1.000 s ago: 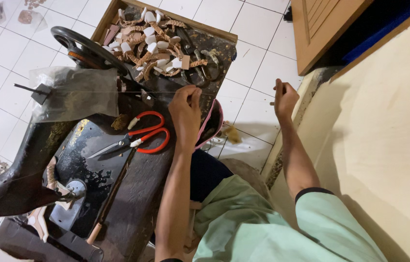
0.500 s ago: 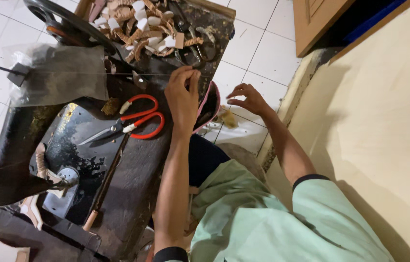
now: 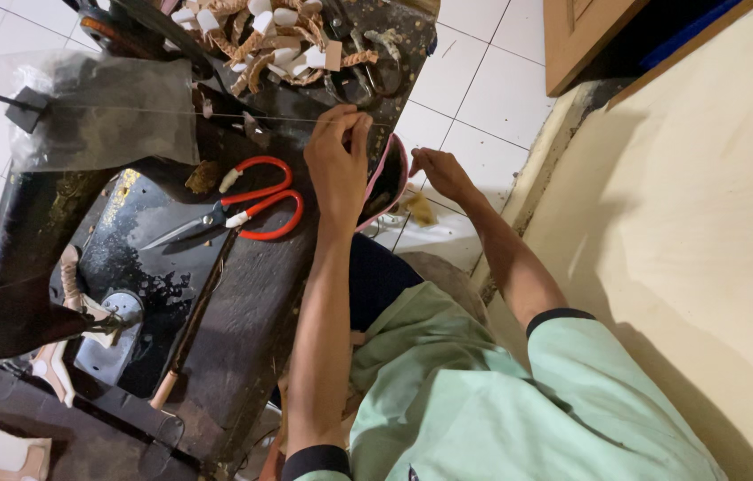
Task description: The person sews beige fabric pieces using a manual sewing machine, guiding the material under the needle and cutting threads with scissors. They also gather additional fabric pieces from the floor and place them on the table.
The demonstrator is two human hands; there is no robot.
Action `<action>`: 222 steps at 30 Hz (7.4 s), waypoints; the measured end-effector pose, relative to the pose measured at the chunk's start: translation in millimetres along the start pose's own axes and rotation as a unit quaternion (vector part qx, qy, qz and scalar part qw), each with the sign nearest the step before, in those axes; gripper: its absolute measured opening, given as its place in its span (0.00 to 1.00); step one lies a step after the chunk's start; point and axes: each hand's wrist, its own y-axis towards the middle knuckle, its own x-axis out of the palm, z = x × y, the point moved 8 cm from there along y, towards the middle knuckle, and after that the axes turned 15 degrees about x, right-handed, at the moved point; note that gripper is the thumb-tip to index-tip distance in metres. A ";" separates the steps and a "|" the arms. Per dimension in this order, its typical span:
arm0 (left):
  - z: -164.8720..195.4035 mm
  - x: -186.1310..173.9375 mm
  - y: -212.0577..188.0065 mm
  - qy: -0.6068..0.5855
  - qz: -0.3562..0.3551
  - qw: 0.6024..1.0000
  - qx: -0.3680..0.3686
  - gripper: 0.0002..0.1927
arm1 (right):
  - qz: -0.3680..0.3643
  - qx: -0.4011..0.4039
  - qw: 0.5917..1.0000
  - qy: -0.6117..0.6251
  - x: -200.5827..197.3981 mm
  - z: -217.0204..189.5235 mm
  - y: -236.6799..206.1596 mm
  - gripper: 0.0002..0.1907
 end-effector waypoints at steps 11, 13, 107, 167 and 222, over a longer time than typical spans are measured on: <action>4.1 -6.4 0.9 -0.055 0.003 0.998 -0.012 0.08 | 0.128 -0.110 0.985 0.027 -48.8 -56.6 -17.3 0.26; 3.9 -7.6 0.8 -0.049 0.006 0.999 -0.006 0.08 | 0.138 -0.129 0.981 0.041 -62.7 -70.7 -24.3 0.25; 150.5 -6.7 71.5 -0.111 -0.218 0.944 0.221 0.19 | 0.056 -0.269 0.899 0.340 -162.9 -166.5 -176.6 0.31; 209.0 -244.7 -187.8 0.116 -0.262 0.958 0.033 0.16 | -0.189 -0.415 0.890 0.030 81.6 -234.6 -365.5 0.06; 134.9 -109.5 -78.2 -0.003 -0.205 0.977 0.053 0.16 | 0.079 -0.260 0.960 -0.068 -33.2 -202.8 -269.5 0.25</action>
